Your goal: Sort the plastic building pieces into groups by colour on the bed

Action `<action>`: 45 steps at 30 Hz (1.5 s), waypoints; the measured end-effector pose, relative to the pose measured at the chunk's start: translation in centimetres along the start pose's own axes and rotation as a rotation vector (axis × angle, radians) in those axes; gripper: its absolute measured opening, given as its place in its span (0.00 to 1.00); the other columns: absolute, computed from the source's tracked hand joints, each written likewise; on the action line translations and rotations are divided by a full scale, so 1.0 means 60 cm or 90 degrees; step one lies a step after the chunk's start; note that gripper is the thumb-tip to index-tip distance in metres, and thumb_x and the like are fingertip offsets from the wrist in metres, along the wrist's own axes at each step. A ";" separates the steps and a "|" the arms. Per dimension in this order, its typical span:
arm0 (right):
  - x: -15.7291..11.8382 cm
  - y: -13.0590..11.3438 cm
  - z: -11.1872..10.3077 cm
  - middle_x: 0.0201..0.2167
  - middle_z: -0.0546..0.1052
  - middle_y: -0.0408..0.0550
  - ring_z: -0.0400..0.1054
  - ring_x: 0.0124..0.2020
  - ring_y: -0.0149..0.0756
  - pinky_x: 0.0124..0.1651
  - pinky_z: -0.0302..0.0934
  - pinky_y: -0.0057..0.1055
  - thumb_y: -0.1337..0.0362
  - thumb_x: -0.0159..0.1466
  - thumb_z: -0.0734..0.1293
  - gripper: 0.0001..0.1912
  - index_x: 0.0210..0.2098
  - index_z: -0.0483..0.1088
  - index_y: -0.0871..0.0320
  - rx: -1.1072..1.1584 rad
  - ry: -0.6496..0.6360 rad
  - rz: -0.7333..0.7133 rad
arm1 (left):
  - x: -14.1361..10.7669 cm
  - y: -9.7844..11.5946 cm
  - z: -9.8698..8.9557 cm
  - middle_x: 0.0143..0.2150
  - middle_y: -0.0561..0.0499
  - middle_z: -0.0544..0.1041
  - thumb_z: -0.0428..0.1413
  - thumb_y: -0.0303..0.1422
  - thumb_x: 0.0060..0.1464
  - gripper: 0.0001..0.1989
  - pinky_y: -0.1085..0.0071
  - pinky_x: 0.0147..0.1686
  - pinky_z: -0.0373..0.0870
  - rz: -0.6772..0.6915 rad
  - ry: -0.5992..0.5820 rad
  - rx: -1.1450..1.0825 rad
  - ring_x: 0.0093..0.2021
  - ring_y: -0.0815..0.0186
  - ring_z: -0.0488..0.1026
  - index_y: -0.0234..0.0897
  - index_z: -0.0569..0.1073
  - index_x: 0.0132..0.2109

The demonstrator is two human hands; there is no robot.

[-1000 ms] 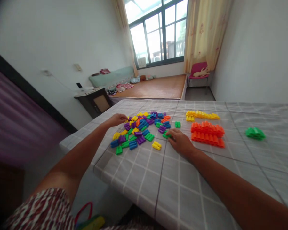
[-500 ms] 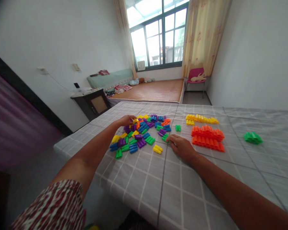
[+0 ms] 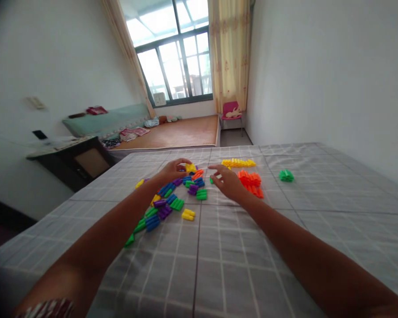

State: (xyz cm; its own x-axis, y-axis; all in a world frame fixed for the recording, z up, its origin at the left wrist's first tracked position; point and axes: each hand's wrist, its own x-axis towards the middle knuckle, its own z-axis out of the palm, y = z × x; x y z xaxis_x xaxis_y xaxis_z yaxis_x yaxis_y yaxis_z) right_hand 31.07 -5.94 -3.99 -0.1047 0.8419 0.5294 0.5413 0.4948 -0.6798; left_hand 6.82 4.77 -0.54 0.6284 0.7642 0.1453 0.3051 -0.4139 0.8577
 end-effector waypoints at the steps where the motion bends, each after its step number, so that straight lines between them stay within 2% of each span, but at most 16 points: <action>1: 0.002 0.005 -0.006 0.51 0.72 0.52 0.71 0.42 0.36 0.39 0.69 0.34 0.63 0.62 0.65 0.21 0.55 0.66 0.55 0.020 -0.003 0.018 | 0.007 0.012 0.026 0.42 0.48 0.77 0.63 0.31 0.44 0.25 0.70 0.39 0.72 0.026 -0.033 -0.019 0.41 0.66 0.75 0.35 0.68 0.51; 4: 0.003 0.021 -0.011 0.54 0.71 0.52 0.71 0.43 0.36 0.40 0.70 0.35 0.60 0.59 0.68 0.27 0.57 0.64 0.53 0.079 -0.043 0.032 | 0.016 0.031 0.092 0.44 0.46 0.75 0.62 0.28 0.44 0.24 0.72 0.39 0.72 0.075 -0.067 -0.090 0.41 0.68 0.75 0.34 0.66 0.49; 6: 0.000 0.027 -0.007 0.50 0.73 0.51 0.72 0.40 0.35 0.41 0.70 0.35 0.61 0.59 0.69 0.25 0.55 0.66 0.53 0.097 -0.062 0.030 | 0.014 0.031 0.122 0.44 0.46 0.74 0.62 0.27 0.45 0.23 0.72 0.38 0.72 0.076 -0.058 -0.123 0.40 0.69 0.75 0.35 0.66 0.48; 9: 0.000 0.026 -0.003 0.41 0.77 0.48 0.73 0.37 0.34 0.40 0.70 0.34 0.61 0.58 0.69 0.21 0.51 0.69 0.55 0.099 -0.061 0.046 | 0.000 0.022 0.138 0.50 0.44 0.71 0.62 0.26 0.45 0.26 0.72 0.38 0.73 0.074 -0.034 -0.136 0.41 0.69 0.74 0.36 0.64 0.52; 12: 0.010 0.026 -0.021 0.36 0.77 0.48 0.73 0.34 0.34 0.39 0.70 0.33 0.58 0.57 0.70 0.20 0.47 0.71 0.58 0.076 -0.034 0.063 | -0.024 0.011 0.134 0.59 0.41 0.64 0.61 0.26 0.45 0.31 0.70 0.40 0.74 0.080 -0.019 -0.098 0.44 0.68 0.74 0.40 0.62 0.57; 15: 0.032 0.045 -0.075 0.39 0.77 0.50 0.73 0.34 0.34 0.37 0.70 0.32 0.56 0.57 0.70 0.23 0.50 0.70 0.58 0.033 0.042 0.087 | -0.049 -0.001 0.125 0.59 0.40 0.64 0.58 0.26 0.49 0.26 0.68 0.42 0.74 0.087 -0.016 -0.033 0.45 0.67 0.74 0.39 0.65 0.56; 18: 0.061 0.095 -0.150 0.44 0.77 0.53 0.73 0.36 0.37 0.37 0.70 0.33 0.55 0.58 0.69 0.24 0.51 0.69 0.58 -0.066 0.098 0.142 | -0.068 -0.016 0.120 0.57 0.42 0.67 0.55 0.27 0.52 0.17 0.68 0.42 0.75 0.100 -0.001 0.031 0.43 0.68 0.74 0.38 0.72 0.51; 21: 0.084 0.168 -0.209 0.45 0.77 0.55 0.73 0.36 0.38 0.39 0.70 0.35 0.60 0.55 0.70 0.22 0.49 0.72 0.60 -0.232 0.059 0.217 | -0.079 -0.032 0.122 0.55 0.42 0.70 0.54 0.27 0.54 0.13 0.68 0.41 0.75 0.114 0.014 0.076 0.45 0.66 0.74 0.38 0.75 0.47; 23: 0.092 0.217 -0.227 0.46 0.77 0.57 0.74 0.36 0.39 0.41 0.69 0.36 0.63 0.54 0.70 0.21 0.48 0.73 0.62 -0.328 0.005 0.248 | -0.083 -0.039 0.126 0.54 0.43 0.72 0.53 0.26 0.54 0.13 0.67 0.43 0.75 0.134 0.006 0.108 0.49 0.63 0.73 0.38 0.76 0.46; 25: 0.098 0.254 -0.229 0.48 0.76 0.58 0.74 0.37 0.39 0.44 0.69 0.36 0.66 0.55 0.69 0.21 0.48 0.73 0.63 -0.390 -0.048 0.257 | -0.086 -0.044 0.128 0.53 0.44 0.73 0.53 0.24 0.53 0.14 0.66 0.47 0.73 0.159 -0.013 0.146 0.52 0.62 0.71 0.40 0.76 0.45; 28: 0.105 0.285 -0.221 0.50 0.76 0.57 0.74 0.41 0.39 0.48 0.67 0.35 0.66 0.55 0.68 0.21 0.49 0.73 0.62 -0.402 -0.117 0.255 | -0.089 -0.047 0.129 0.52 0.46 0.74 0.53 0.24 0.52 0.15 0.64 0.53 0.70 0.178 -0.022 0.183 0.53 0.63 0.71 0.42 0.77 0.44; 34: 0.118 0.289 -0.214 0.45 0.78 0.54 0.73 0.45 0.44 0.55 0.62 0.42 0.57 0.54 0.70 0.24 0.50 0.74 0.57 -0.366 -0.205 0.225 | -0.086 -0.054 0.125 0.50 0.47 0.76 0.52 0.23 0.53 0.15 0.64 0.56 0.67 0.185 -0.032 0.188 0.52 0.64 0.71 0.43 0.77 0.44; 37: 0.115 0.292 -0.210 0.46 0.78 0.54 0.72 0.46 0.45 0.57 0.60 0.43 0.58 0.54 0.70 0.24 0.50 0.74 0.57 -0.369 -0.208 0.234 | -0.087 -0.055 0.128 0.50 0.47 0.76 0.53 0.24 0.53 0.14 0.65 0.57 0.66 0.191 -0.037 0.208 0.52 0.64 0.71 0.42 0.77 0.44; 41: 0.110 0.300 -0.208 0.54 0.73 0.58 0.74 0.41 0.40 0.48 0.65 0.36 0.64 0.57 0.67 0.25 0.54 0.71 0.60 -0.368 -0.204 0.274 | -0.095 -0.039 0.133 0.52 0.46 0.74 0.51 0.25 0.54 0.14 0.69 0.55 0.66 0.209 -0.049 0.253 0.52 0.65 0.71 0.40 0.77 0.45; 43: 0.113 0.297 -0.210 0.55 0.72 0.59 0.75 0.38 0.38 0.45 0.66 0.34 0.67 0.58 0.66 0.26 0.56 0.69 0.61 -0.379 -0.204 0.282 | -0.097 -0.021 0.124 0.54 0.46 0.74 0.51 0.26 0.56 0.14 0.70 0.54 0.67 0.216 -0.044 0.293 0.52 0.65 0.71 0.40 0.77 0.46; 45: 0.124 0.281 -0.210 0.55 0.72 0.60 0.75 0.36 0.39 0.44 0.66 0.35 0.68 0.58 0.65 0.25 0.56 0.69 0.62 -0.406 -0.181 0.256 | -0.098 -0.002 0.097 0.54 0.47 0.74 0.51 0.28 0.57 0.13 0.69 0.54 0.66 0.215 -0.029 0.339 0.53 0.64 0.71 0.41 0.77 0.46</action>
State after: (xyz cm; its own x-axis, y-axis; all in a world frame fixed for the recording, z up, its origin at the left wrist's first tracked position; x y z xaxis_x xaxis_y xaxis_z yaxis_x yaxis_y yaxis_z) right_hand 49.94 5.98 -5.11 0.0383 0.9945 0.0975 0.9459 -0.0046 -0.3245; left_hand 7.24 -2.54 -4.36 0.7785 0.5311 0.3344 0.3915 -0.8274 0.4027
